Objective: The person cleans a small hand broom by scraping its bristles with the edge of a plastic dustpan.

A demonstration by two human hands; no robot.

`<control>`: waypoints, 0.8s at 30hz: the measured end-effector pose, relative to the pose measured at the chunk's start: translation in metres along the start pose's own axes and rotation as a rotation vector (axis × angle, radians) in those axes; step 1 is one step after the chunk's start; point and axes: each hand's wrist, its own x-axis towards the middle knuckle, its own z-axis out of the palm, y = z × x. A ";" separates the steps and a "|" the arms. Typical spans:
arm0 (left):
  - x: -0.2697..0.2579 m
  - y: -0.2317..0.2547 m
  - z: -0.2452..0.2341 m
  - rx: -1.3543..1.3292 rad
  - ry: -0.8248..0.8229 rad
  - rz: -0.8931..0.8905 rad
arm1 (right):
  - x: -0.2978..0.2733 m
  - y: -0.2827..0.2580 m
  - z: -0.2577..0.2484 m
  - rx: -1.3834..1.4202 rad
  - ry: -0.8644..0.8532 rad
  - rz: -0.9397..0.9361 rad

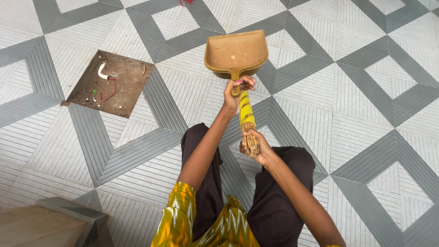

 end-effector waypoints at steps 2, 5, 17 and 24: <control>0.002 -0.001 -0.018 -0.060 0.078 0.042 | -0.013 -0.012 -0.005 0.017 -0.092 0.061; 0.005 -0.012 -0.045 -0.204 0.312 0.051 | -0.037 -0.048 -0.025 0.244 -0.466 0.197; -0.001 -0.019 -0.096 -0.375 0.619 -0.087 | -0.095 -0.091 -0.088 0.548 -0.421 0.032; -0.020 -0.051 -0.062 -0.328 0.545 -0.369 | -0.090 -0.104 -0.110 0.682 -0.140 -0.248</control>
